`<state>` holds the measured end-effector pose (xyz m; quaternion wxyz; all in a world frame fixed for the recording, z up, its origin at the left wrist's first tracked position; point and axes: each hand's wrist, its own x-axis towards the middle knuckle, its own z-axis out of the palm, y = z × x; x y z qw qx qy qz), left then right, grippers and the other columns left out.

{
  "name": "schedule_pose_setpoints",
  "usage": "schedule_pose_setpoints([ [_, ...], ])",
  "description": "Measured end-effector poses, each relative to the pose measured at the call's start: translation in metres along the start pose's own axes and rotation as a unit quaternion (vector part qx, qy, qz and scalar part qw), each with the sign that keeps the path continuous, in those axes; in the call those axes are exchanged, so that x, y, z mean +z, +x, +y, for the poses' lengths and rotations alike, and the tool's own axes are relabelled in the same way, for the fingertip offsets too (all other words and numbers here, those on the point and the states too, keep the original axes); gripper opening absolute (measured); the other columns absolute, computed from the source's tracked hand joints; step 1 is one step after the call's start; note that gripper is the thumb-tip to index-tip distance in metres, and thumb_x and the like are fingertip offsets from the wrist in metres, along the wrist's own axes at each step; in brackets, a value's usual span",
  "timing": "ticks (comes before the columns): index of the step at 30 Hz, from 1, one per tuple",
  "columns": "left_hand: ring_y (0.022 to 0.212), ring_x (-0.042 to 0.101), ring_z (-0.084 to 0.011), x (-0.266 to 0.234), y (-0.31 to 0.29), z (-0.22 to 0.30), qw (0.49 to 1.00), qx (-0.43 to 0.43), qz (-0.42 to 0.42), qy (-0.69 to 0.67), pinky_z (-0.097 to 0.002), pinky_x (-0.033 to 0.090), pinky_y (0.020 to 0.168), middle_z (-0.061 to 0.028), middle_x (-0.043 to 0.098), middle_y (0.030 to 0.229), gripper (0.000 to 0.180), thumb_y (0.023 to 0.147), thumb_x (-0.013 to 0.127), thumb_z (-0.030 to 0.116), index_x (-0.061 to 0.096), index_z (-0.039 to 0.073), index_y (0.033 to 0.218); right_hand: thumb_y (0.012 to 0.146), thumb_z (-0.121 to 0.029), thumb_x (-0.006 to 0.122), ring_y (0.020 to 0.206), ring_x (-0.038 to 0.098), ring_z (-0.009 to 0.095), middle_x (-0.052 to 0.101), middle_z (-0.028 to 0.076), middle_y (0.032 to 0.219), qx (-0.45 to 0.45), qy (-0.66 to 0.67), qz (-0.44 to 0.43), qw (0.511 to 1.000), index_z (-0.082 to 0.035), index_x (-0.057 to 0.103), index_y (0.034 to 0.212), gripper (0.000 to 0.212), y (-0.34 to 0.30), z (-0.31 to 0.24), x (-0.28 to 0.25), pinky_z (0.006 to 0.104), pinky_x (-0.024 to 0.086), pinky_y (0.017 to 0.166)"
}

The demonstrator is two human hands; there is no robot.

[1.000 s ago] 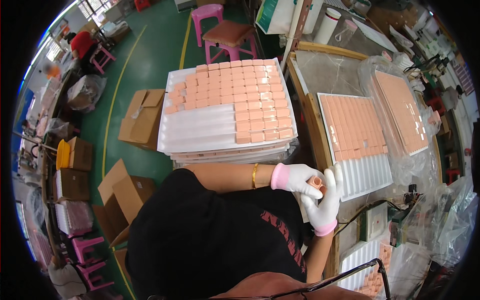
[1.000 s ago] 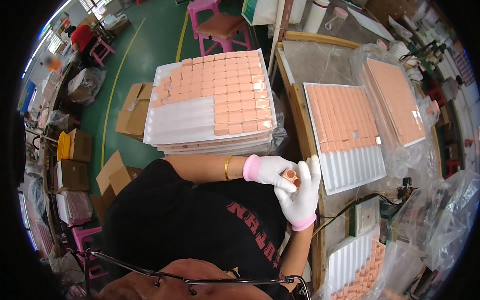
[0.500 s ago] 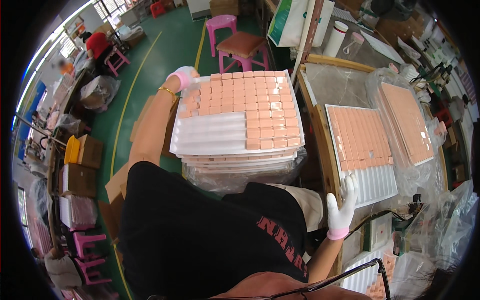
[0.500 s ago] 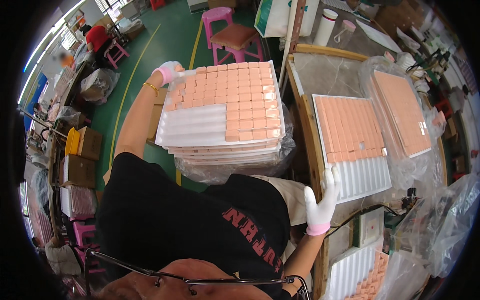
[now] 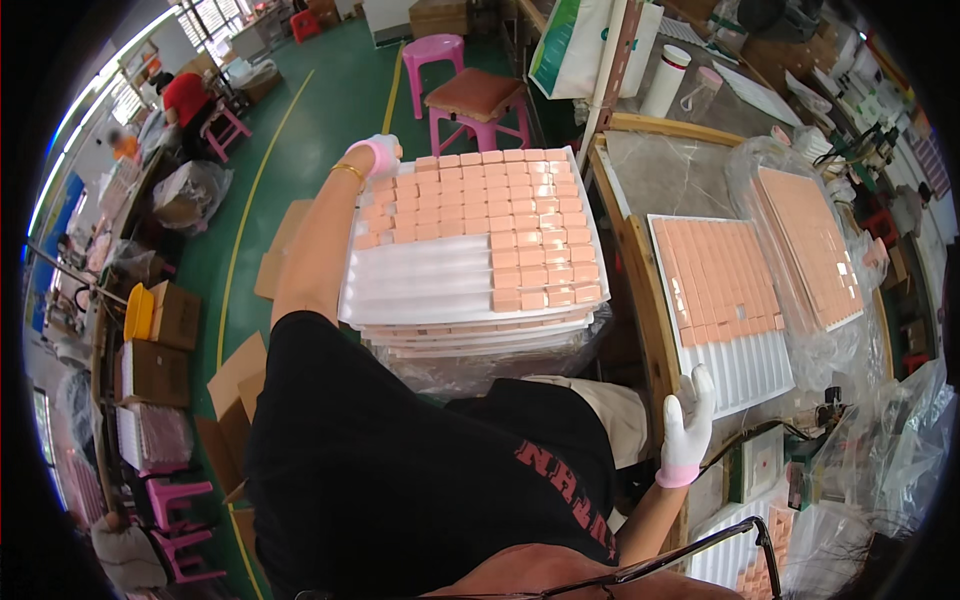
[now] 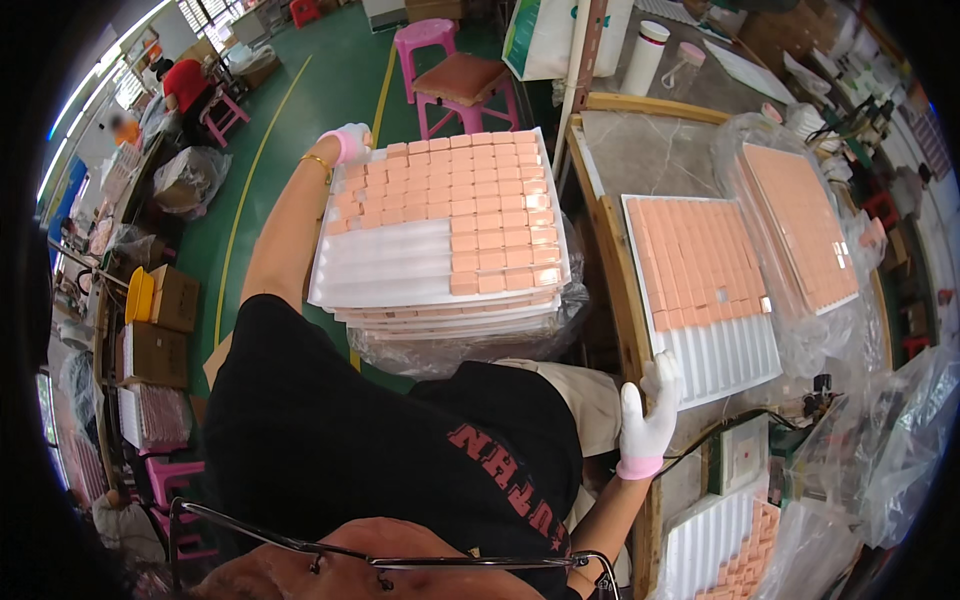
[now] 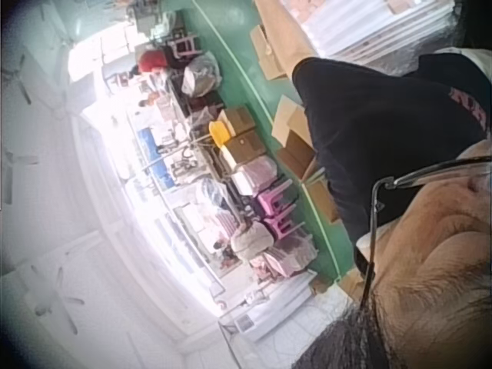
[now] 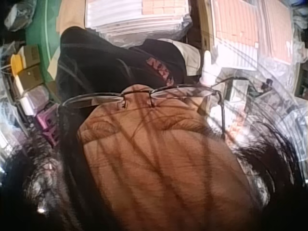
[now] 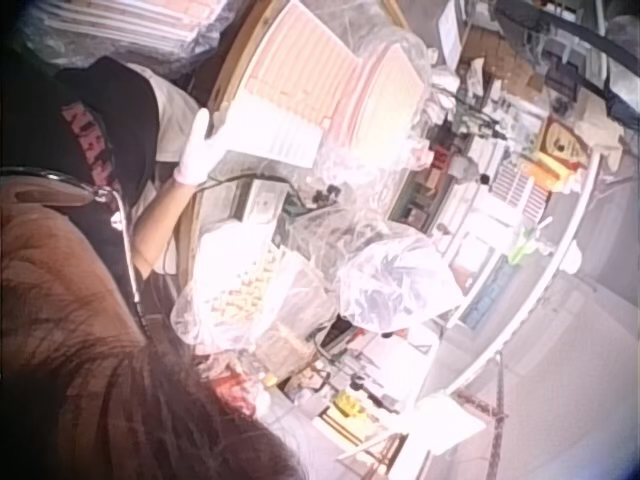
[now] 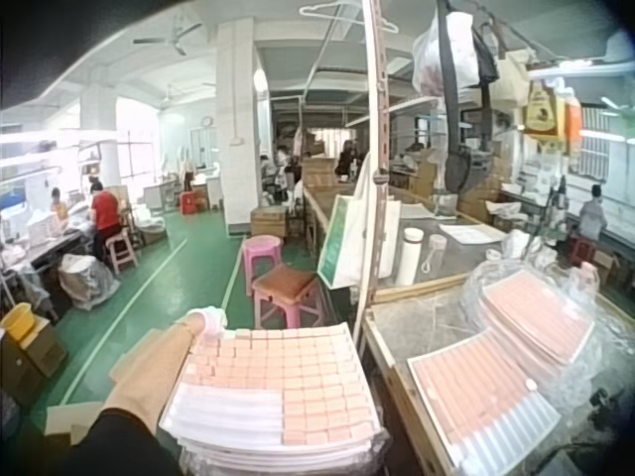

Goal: Manually assembling and organizing small pink cosmetic or lipstick tubes into white plastic trays.

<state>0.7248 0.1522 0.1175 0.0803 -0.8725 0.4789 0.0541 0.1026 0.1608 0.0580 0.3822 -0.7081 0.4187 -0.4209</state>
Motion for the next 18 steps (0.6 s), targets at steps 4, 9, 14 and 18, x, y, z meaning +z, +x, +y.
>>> schedule_pose_setpoints([
  [4, 0.088, 0.064, -0.0323, 0.013, 0.022, 0.004, 0.997, 0.021, -0.072, 0.032, -0.0364, 0.051, 0.076, -0.0157, 0.067, 0.099, 0.025, 0.077, 0.059, 0.014, 0.067, 0.003, 0.097, 0.082, -0.012, 0.062, 0.111, 0.052, 0.028, 0.045, 0.015, 0.131, 0.022, 0.009, -0.006, 1.0, -0.001, 0.043, 0.132, 0.055, -0.004, -0.002, 0.001, 0.0385, 0.044, 0.091],
  [9, 0.09, 0.063, -0.0314, 0.025, 0.037, -0.009, 0.991, 0.057, -0.124, 0.016, -0.0378, 0.05, 0.078, -0.0146, 0.066, 0.104, 0.028, 0.077, 0.056, 0.008, 0.065, 0.004, 0.103, 0.082, -0.01, 0.061, 0.11, 0.053, 0.027, 0.046, 0.014, 0.13, 0.054, 0.028, 0.011, 0.998, 0.0, 0.043, 0.132, 0.053, -0.007, 0.004, -0.002, 0.0372, 0.044, 0.091],
  [14, 0.101, 0.06, -0.0298, 0.044, 0.028, -0.034, 0.973, 0.013, 0.127, -0.191, -0.0357, 0.047, 0.089, -0.0161, 0.064, 0.11, 0.031, 0.083, 0.051, 0.011, 0.062, 0.005, 0.112, 0.083, -0.008, 0.06, 0.11, 0.053, 0.026, 0.046, 0.014, 0.131, 0.055, 0.037, 0.006, 0.998, 0.0, 0.042, 0.133, 0.053, -0.009, 0.01, -0.002, 0.037, 0.043, 0.092],
  [18, 0.129, 0.041, -0.0228, 0.056, -0.051, -0.025, 0.74, -0.029, 0.255, -0.621, -0.0318, 0.03, 0.107, -0.0135, 0.048, 0.135, 0.048, 0.095, 0.04, 0.035, 0.052, 0.0, 0.125, 0.089, -0.009, 0.055, 0.116, 0.048, 0.023, 0.048, 0.014, 0.128, 0.064, 0.066, -0.005, 0.996, 0.003, 0.036, 0.136, 0.053, -0.006, 0.008, -0.005, 0.035, 0.033, 0.101],
])
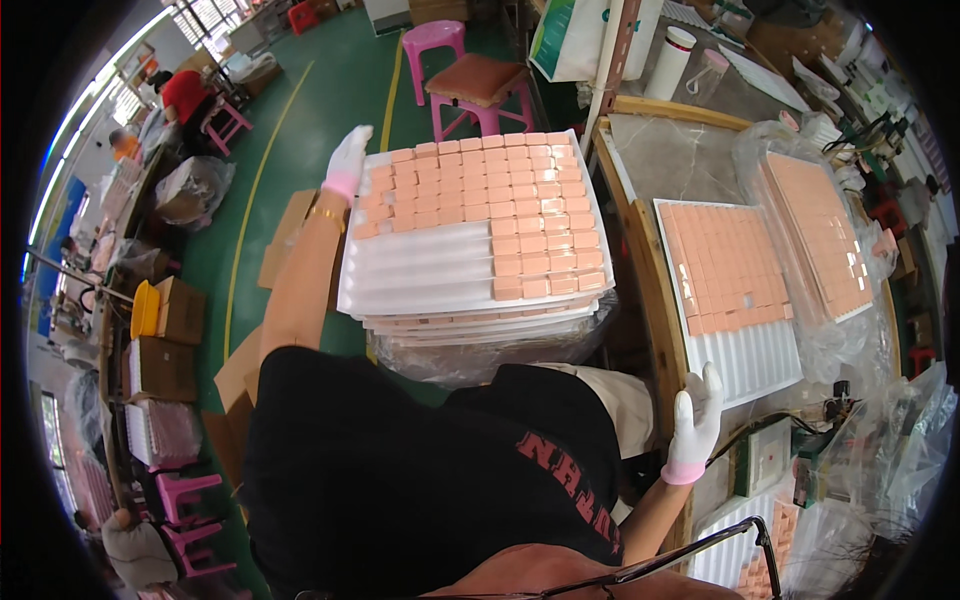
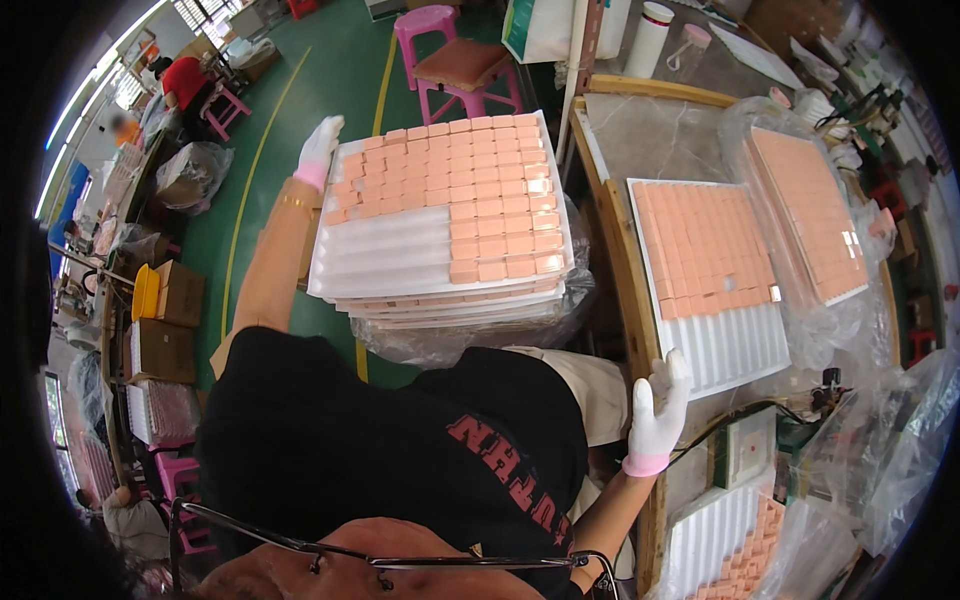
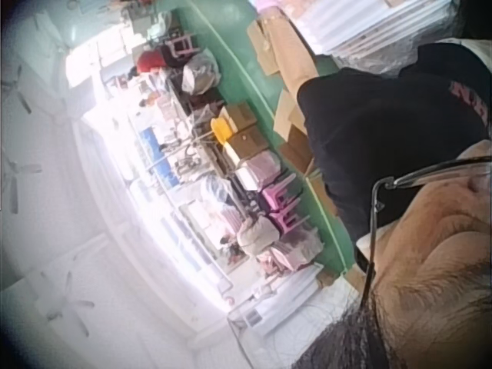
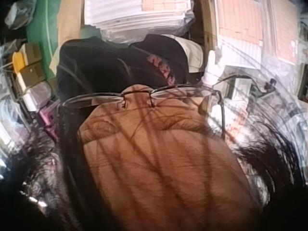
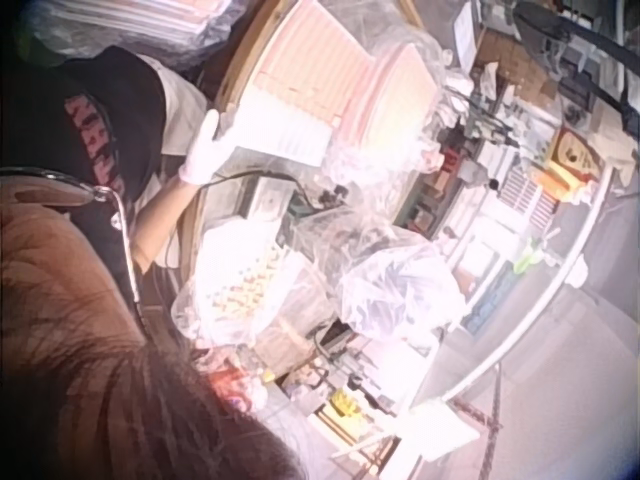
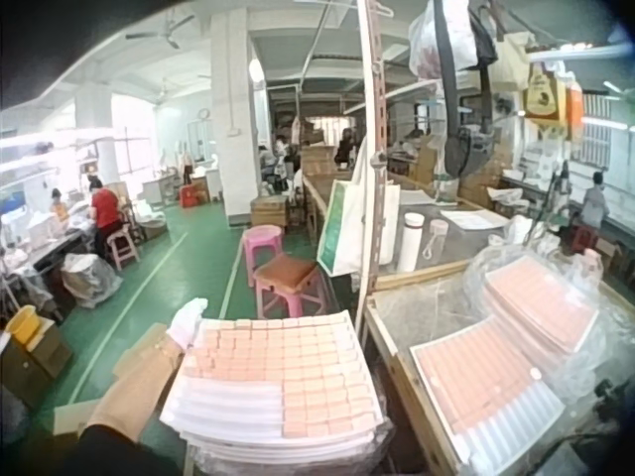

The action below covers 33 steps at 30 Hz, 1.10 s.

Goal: Manually assembling and organizing small pink cosmetic or lipstick tubes into white plastic trays.

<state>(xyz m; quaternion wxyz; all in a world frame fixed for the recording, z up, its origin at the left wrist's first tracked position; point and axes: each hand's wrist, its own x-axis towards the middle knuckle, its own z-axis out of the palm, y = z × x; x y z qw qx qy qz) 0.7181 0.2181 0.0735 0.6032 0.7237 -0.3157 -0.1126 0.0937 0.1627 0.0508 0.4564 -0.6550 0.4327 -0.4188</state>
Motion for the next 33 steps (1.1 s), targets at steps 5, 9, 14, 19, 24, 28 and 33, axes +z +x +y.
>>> schedule_pose_setpoints([
  [5, 0.134, 0.032, -0.0234, -0.001, -0.056, -0.012, 0.988, -0.028, 0.007, -0.155, -0.0324, 0.022, 0.111, -0.0151, 0.034, 0.145, 0.071, 0.094, 0.028, 0.054, 0.032, -0.001, 0.139, 0.09, -0.011, 0.055, 0.117, 0.047, 0.023, 0.046, 0.014, 0.131, 0.0, 0.026, 0.002, 1.0, 0.005, 0.036, 0.136, 0.052, 0.005, -0.005, 0.003, 0.0352, 0.034, 0.101],
  [9, 0.138, 0.025, -0.0252, 0.006, -0.054, -0.017, 0.977, -0.038, 0.012, -0.212, -0.0341, 0.019, 0.113, -0.0156, 0.027, 0.148, 0.077, 0.094, 0.027, 0.059, 0.026, -0.001, 0.142, 0.086, -0.002, 0.055, 0.116, 0.05, 0.024, 0.045, 0.013, 0.134, -0.014, 0.014, 0.001, 1.0, 0.003, 0.039, 0.134, 0.05, 0.006, -0.003, 0.002, 0.0356, 0.037, 0.1],
  [14, 0.139, 0.021, -0.0265, 0.013, -0.043, -0.022, 0.955, -0.081, -0.009, -0.285, -0.0343, 0.018, 0.113, -0.0158, 0.024, 0.149, 0.078, 0.093, 0.029, 0.059, 0.025, -0.001, 0.143, 0.086, -0.002, 0.056, 0.115, 0.05, 0.023, 0.045, 0.013, 0.133, 0.002, 0.042, 0.042, 0.998, 0.003, 0.04, 0.134, 0.05, -0.003, 0.0, -0.004, 0.0351, 0.037, 0.1],
  [19, 0.131, 0.035, -0.0286, 0.0, -0.027, -0.05, 0.994, 0.055, 0.029, -0.09, -0.0353, 0.027, 0.109, -0.0181, 0.035, 0.143, 0.077, 0.093, 0.029, 0.06, 0.035, -0.004, 0.137, 0.086, -0.002, 0.056, 0.113, 0.051, 0.022, 0.046, 0.011, 0.131, 0.009, 0.034, 0.044, 0.998, 0.002, 0.042, 0.132, 0.048, -0.006, 0.001, -0.01, 0.0343, 0.038, 0.099],
  [24, 0.122, 0.046, -0.0277, 0.079, -0.016, 0.047, 0.978, 0.028, 0.154, -0.138, -0.0356, 0.036, 0.104, -0.0176, 0.046, 0.135, 0.073, 0.095, 0.028, 0.056, 0.044, -0.005, 0.13, 0.085, -0.002, 0.058, 0.111, 0.053, 0.022, 0.048, 0.011, 0.127, -0.003, 0.008, 0.097, 0.995, 0.001, 0.044, 0.129, 0.047, -0.021, 0.006, -0.015, 0.0336, 0.041, 0.095],
  [28, 0.12, 0.048, -0.0243, 0.196, -0.063, 0.122, 0.95, 0.219, -0.098, -0.2, -0.0345, 0.037, 0.103, -0.0156, 0.047, 0.134, 0.053, 0.101, 0.03, 0.037, 0.046, -0.005, 0.128, 0.083, -0.006, 0.063, 0.103, 0.057, 0.02, 0.054, 0.01, 0.118, 0.008, 0.011, 0.105, 0.994, 0.0, 0.049, 0.124, 0.044, -0.03, 0.016, -0.013, 0.0306, 0.046, 0.088],
  [33, 0.106, 0.056, -0.0229, 0.365, -0.166, 0.188, 0.781, 0.469, -0.41, -0.043, -0.0332, 0.044, 0.093, -0.0119, 0.059, 0.112, 0.031, 0.087, 0.06, 0.016, 0.057, 0.004, 0.115, 0.082, -0.008, 0.064, 0.105, 0.056, 0.02, 0.052, 0.012, 0.121, 0.058, 0.035, 0.17, 0.983, -0.001, 0.049, 0.125, 0.045, -0.06, 0.02, -0.031, 0.0303, 0.046, 0.088],
])
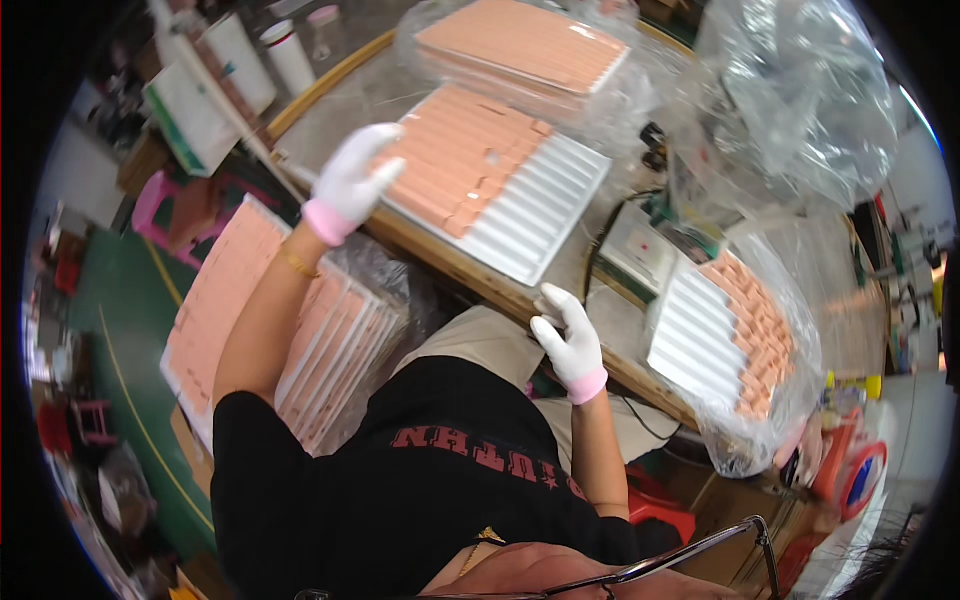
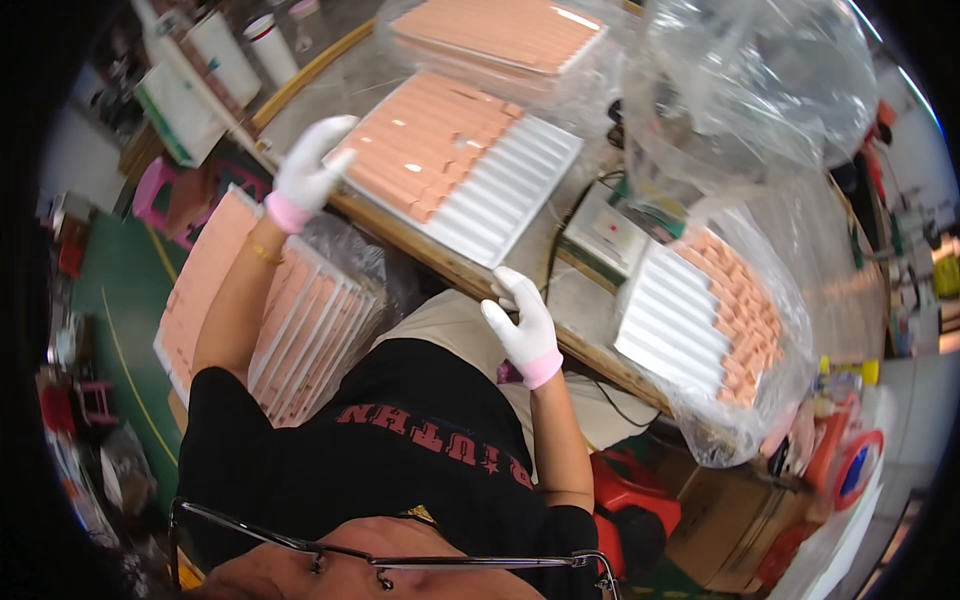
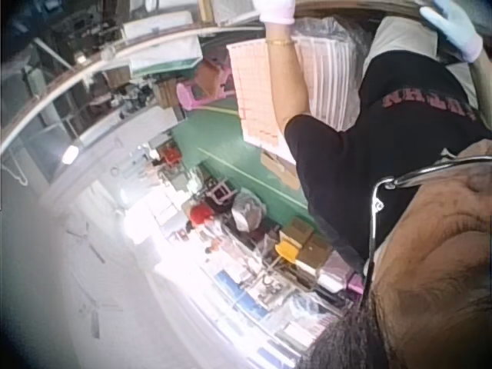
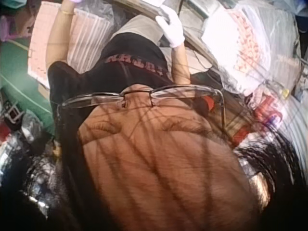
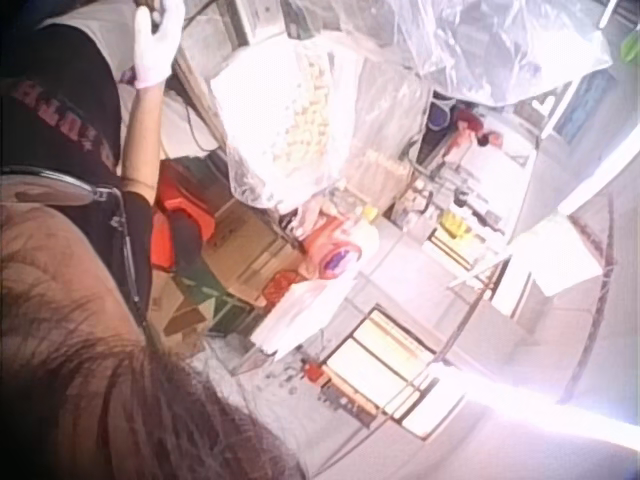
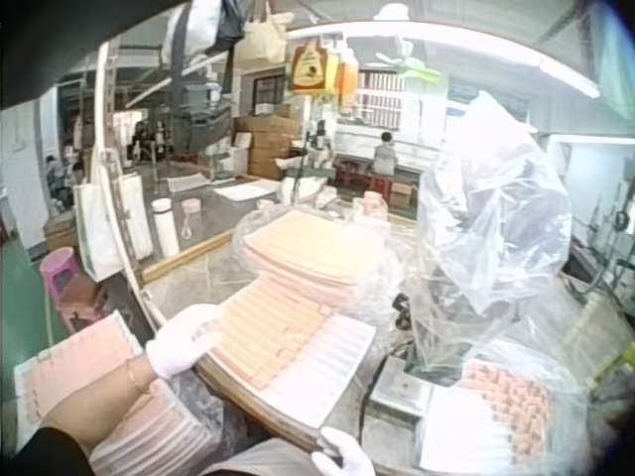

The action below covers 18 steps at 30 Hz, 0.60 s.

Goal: Manually assembling and organizing small pink cosmetic or lipstick tubes into white plastic trays.

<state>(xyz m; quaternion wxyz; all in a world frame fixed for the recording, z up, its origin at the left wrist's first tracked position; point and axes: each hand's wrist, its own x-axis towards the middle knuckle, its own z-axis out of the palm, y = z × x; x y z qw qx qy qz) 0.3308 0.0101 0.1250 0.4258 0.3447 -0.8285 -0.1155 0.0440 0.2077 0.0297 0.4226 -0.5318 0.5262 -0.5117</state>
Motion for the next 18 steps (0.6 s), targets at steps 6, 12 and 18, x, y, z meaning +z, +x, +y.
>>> schedule_pose_setpoints([
  [6, 0.103, 0.055, -0.033, 0.165, 0.091, -0.051, 0.973, 0.115, -0.195, 0.048, -0.0385, 0.045, 0.091, -0.0137, 0.061, 0.108, 0.026, 0.082, 0.06, 0.011, 0.062, 0.006, 0.107, 0.083, -0.009, 0.063, 0.109, 0.055, 0.02, 0.052, 0.013, 0.122, 0.024, -0.094, 0.169, 0.981, 0.001, 0.049, 0.125, 0.045, -0.036, -0.011, -0.079, 0.0314, 0.046, 0.09],
  [12, 0.099, 0.057, -0.0336, 0.233, 0.147, -0.051, 0.941, -0.045, -0.285, 0.178, -0.0411, 0.047, 0.086, -0.0131, 0.061, 0.108, 0.023, 0.086, 0.051, 0.019, 0.064, 0.01, 0.103, 0.086, -0.008, 0.061, 0.104, 0.059, 0.019, 0.059, 0.012, 0.117, 0.058, -0.122, 0.359, 0.924, -0.001, 0.051, 0.126, 0.042, -0.081, 0.004, -0.161, 0.0292, 0.047, 0.087],
  [18, 0.098, 0.062, -0.0318, 0.32, 0.157, -0.054, 0.945, -0.002, -0.128, 0.302, -0.041, 0.048, 0.085, -0.0179, 0.065, 0.104, 0.05, 0.08, 0.057, 0.049, 0.066, 0.004, 0.102, 0.087, -0.006, 0.06, 0.101, 0.057, 0.016, 0.059, 0.01, 0.114, 0.074, -0.15, 0.5, 0.85, 0.002, 0.054, 0.122, 0.036, -0.145, 0.015, -0.211, 0.0281, 0.046, 0.087],
])
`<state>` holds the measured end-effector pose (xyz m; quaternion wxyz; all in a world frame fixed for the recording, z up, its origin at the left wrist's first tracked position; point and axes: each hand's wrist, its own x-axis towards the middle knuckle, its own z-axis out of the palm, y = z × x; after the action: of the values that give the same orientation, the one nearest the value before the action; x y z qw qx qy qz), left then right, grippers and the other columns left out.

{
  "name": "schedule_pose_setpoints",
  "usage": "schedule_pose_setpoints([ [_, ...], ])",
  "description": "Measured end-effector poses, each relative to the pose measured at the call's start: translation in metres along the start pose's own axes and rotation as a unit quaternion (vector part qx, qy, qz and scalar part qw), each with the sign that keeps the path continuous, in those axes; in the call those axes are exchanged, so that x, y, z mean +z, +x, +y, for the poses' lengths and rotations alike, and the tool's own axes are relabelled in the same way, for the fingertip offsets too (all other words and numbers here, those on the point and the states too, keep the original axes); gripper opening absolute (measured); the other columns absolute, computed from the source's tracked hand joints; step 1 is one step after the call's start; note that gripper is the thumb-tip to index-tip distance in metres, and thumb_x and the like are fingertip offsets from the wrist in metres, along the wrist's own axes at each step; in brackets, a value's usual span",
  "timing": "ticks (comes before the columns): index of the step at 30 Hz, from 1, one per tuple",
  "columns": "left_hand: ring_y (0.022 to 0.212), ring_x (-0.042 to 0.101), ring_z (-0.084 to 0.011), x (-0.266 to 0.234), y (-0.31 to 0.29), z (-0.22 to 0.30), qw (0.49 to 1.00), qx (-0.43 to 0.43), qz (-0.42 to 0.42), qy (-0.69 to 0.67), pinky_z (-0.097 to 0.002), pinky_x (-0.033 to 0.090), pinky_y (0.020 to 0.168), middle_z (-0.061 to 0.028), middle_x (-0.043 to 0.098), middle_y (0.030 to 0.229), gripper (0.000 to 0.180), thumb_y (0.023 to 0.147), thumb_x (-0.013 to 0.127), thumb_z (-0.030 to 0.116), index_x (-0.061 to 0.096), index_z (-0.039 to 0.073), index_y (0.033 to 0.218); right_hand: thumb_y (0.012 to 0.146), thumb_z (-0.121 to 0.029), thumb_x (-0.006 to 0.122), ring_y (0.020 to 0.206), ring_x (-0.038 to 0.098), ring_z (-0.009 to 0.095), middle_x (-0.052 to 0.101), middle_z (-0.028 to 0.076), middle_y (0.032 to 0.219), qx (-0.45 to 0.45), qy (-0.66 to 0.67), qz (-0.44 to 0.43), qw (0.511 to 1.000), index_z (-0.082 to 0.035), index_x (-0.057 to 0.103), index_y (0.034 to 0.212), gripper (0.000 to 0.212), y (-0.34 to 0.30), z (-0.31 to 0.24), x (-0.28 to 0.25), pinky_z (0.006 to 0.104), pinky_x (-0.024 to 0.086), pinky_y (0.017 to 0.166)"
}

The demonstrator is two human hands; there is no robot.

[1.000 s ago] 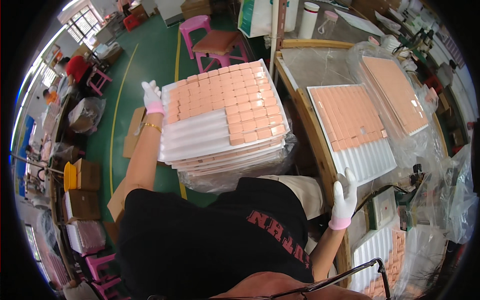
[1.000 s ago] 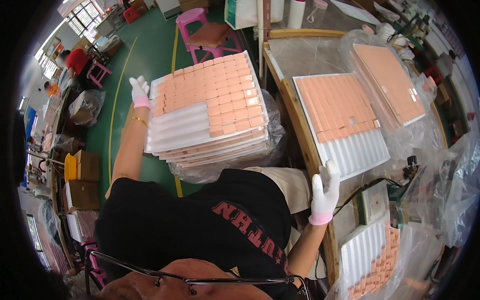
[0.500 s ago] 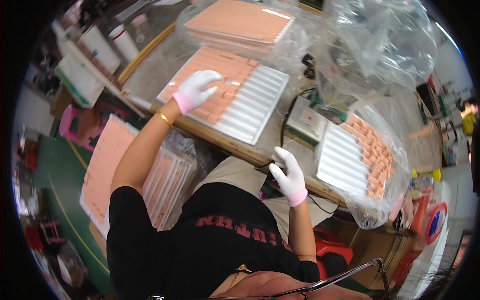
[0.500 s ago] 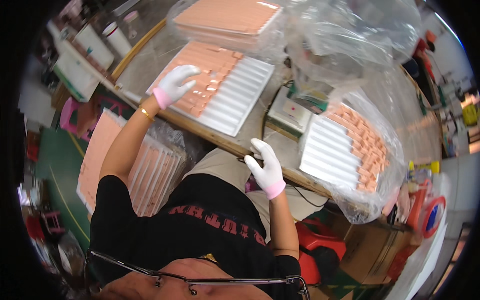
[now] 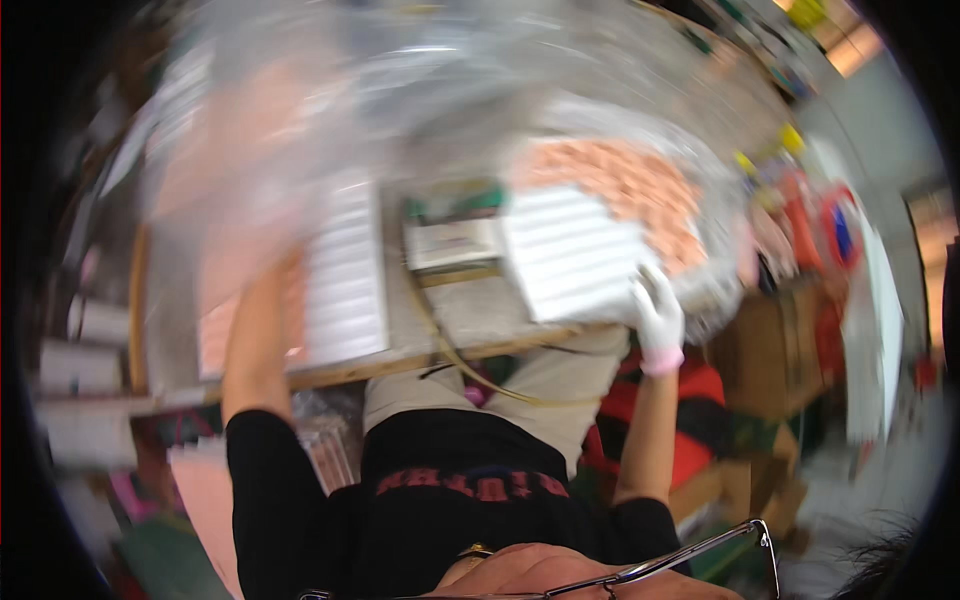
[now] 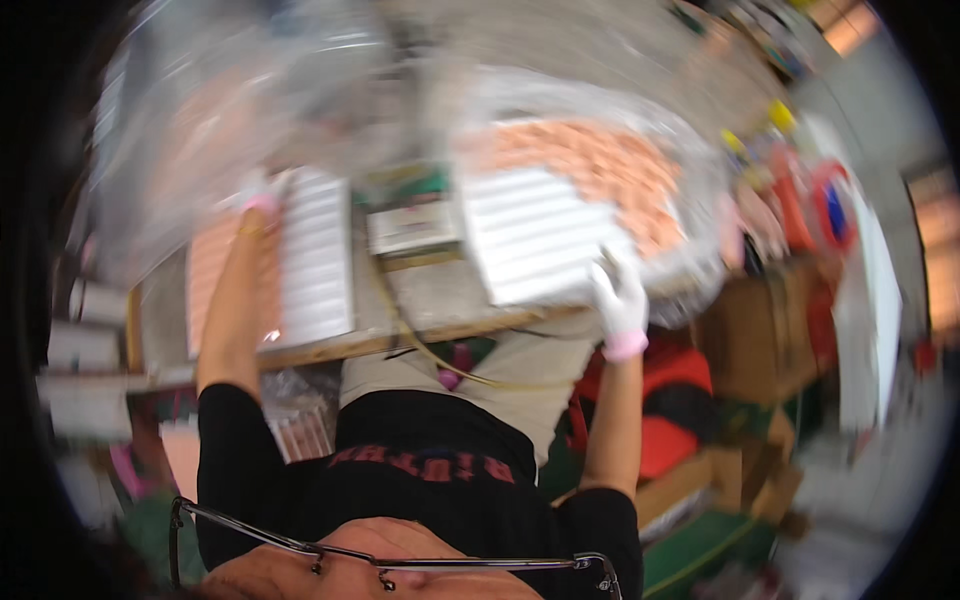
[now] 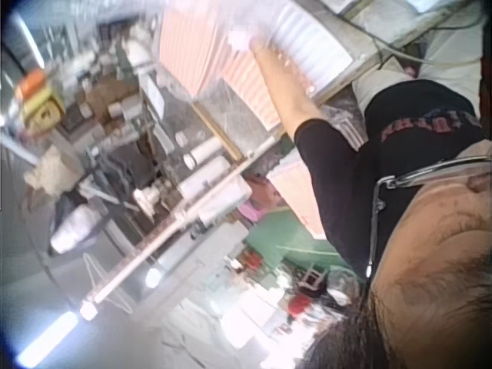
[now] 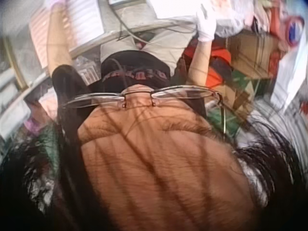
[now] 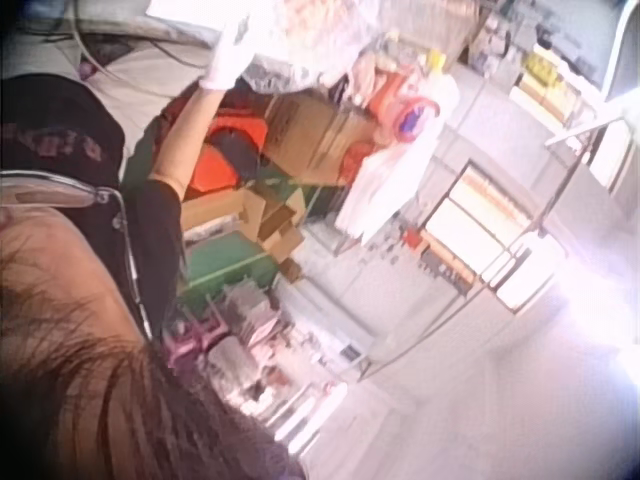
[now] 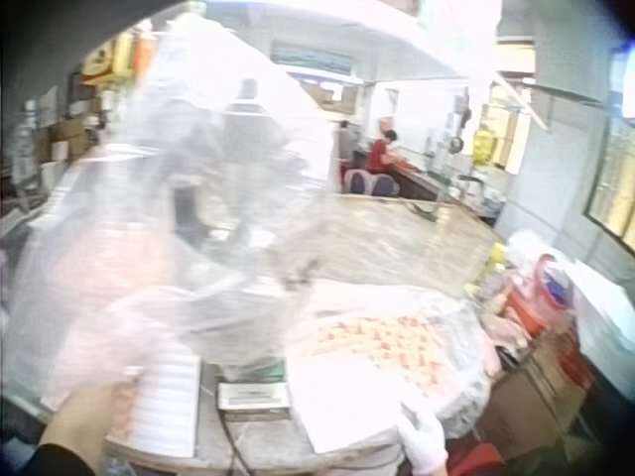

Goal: Manually assembling and organizing small pink cosmetic or lipstick tubes into white plastic trays.

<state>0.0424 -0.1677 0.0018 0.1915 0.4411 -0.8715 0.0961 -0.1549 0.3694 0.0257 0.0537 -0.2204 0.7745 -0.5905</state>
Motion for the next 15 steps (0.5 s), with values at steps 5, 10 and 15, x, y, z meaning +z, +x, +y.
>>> schedule_pose_setpoints([
  [5, 0.095, 0.062, -0.0335, -0.009, 0.01, -0.03, 0.985, -0.052, -0.104, 0.124, -0.0444, 0.05, 0.083, -0.0154, 0.065, 0.101, 0.038, 0.079, 0.059, 0.044, 0.068, 0.012, 0.098, 0.076, -0.022, 0.069, 0.086, 0.06, 0.034, 0.063, 0.017, 0.092, -0.241, -0.289, -0.055, 0.925, -0.004, 0.062, 0.105, 0.035, 0.023, -0.014, 0.002, 0.0399, 0.048, 0.078],
  [10, 0.099, 0.058, -0.0365, 0.011, 0.014, -0.034, 0.991, -0.034, -0.101, 0.082, -0.0475, 0.048, 0.084, -0.0182, 0.062, 0.103, 0.039, 0.082, 0.056, 0.039, 0.063, 0.008, 0.105, 0.08, -0.034, 0.063, 0.072, 0.061, 0.031, 0.063, 0.009, 0.076, -0.11, -0.522, 0.038, 0.845, -0.009, 0.061, 0.085, 0.026, 0.019, 0.001, -0.052, 0.0428, 0.048, 0.066],
  [15, 0.103, 0.057, -0.0376, 0.026, 0.019, -0.053, 0.986, -0.055, -0.147, 0.051, -0.0471, 0.047, 0.087, -0.0189, 0.061, 0.109, 0.038, 0.083, 0.054, 0.037, 0.062, 0.009, 0.108, 0.08, -0.033, 0.062, 0.085, 0.06, 0.032, 0.063, 0.012, 0.092, -0.088, -0.51, 0.123, 0.847, -0.007, 0.063, 0.092, 0.029, 0.041, 0.04, -0.088, 0.0431, 0.047, 0.075],
])
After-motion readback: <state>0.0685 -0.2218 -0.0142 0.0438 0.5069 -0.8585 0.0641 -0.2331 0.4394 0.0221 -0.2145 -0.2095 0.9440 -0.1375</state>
